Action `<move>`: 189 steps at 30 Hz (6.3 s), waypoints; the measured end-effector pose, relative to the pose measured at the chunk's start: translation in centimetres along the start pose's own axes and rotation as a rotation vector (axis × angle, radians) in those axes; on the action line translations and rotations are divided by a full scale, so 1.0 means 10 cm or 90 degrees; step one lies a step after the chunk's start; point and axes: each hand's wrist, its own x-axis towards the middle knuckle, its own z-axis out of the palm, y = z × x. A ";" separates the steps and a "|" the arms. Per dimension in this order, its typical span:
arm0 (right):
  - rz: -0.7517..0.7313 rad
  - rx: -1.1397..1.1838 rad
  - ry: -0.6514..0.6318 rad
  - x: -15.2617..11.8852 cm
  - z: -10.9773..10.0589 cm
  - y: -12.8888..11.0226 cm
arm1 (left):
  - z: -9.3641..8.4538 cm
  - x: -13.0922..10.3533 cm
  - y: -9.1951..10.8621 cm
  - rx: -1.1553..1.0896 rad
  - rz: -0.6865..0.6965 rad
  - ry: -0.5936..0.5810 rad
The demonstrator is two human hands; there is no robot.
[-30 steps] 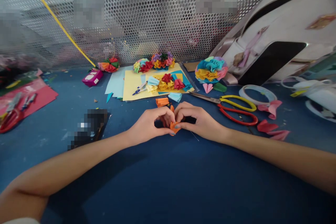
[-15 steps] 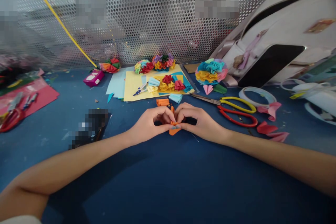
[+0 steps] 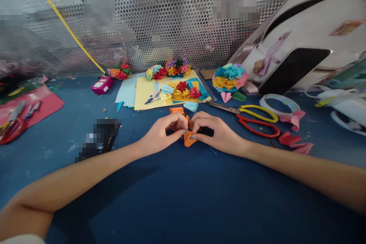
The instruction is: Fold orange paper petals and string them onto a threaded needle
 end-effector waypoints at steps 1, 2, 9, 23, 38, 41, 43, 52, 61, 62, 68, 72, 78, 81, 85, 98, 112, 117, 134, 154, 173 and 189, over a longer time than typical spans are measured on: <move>0.001 -0.001 -0.001 0.00 0.00 0.00 | 0.00 0.00 0.01 0.011 -0.003 -0.015; 0.002 -0.001 -0.002 0.00 0.00 0.00 | -0.01 -0.01 0.01 0.021 -0.009 -0.028; -0.006 0.005 0.008 0.01 0.00 -0.01 | -0.03 -0.01 0.02 0.039 -0.017 -0.070; -0.038 -0.031 -0.008 0.00 0.00 -0.04 | -0.02 0.00 -0.03 -0.015 -0.053 -0.001; -0.040 -0.035 -0.012 0.00 0.00 -0.04 | -0.02 0.00 -0.04 -0.046 -0.069 -0.006; -0.046 -0.040 -0.011 0.00 0.00 -0.05 | -0.02 0.00 -0.05 -0.055 -0.091 -0.009; -0.051 -0.045 -0.010 0.00 0.00 -0.06 | -0.02 0.00 -0.06 -0.052 -0.090 0.000; -0.056 -0.067 0.005 -0.01 0.00 -0.03 | 0.01 -0.04 0.00 -0.031 -0.065 0.069; -0.047 -0.065 0.013 -0.02 0.01 -0.01 | 0.05 -0.07 0.02 -0.081 -0.074 0.019; -0.048 -0.064 0.012 -0.02 0.01 -0.02 | 0.04 -0.07 0.02 -0.093 -0.077 0.012; -0.049 -0.060 0.006 -0.01 0.01 -0.02 | 0.03 -0.06 0.00 -0.114 -0.074 0.010; -0.063 -0.061 0.005 0.00 0.01 -0.03 | 0.04 -0.06 -0.02 -0.124 -0.076 0.012; -0.062 -0.057 0.000 -0.01 0.01 -0.02 | 0.05 -0.05 -0.02 -0.140 -0.085 0.016; -0.062 -0.051 -0.002 -0.01 0.01 -0.01 | 0.04 -0.04 -0.02 -0.147 -0.097 0.018; -0.056 -0.047 -0.004 -0.02 0.02 0.00 | 0.04 -0.04 -0.03 -0.142 -0.101 0.020; -0.058 -0.046 -0.012 -0.02 0.02 0.02 | 0.07 -0.04 0.01 -0.093 -0.077 0.015; -0.073 -0.046 -0.008 -0.01 0.02 0.00 | 0.06 0.00 -0.02 -0.169 -0.079 0.046; -0.068 -0.052 -0.009 -0.02 0.01 0.00 | 0.06 0.00 -0.01 -0.163 -0.053 0.035; -0.027 -0.032 0.016 -0.01 0.00 0.03 | 0.03 0.01 -0.07 -0.082 -0.092 -0.012; -0.284 -0.512 -0.259 0.08 -0.50 0.12 | -0.09 0.06 -0.17 -0.026 -0.071 0.026; -0.392 -0.593 -0.240 -0.03 -0.28 -0.11 | -0.11 0.07 -0.19 0.050 -0.009 0.067; -0.228 -0.491 -0.111 0.00 -0.35 -0.21 | -0.05 0.06 -0.14 0.042 -0.018 0.069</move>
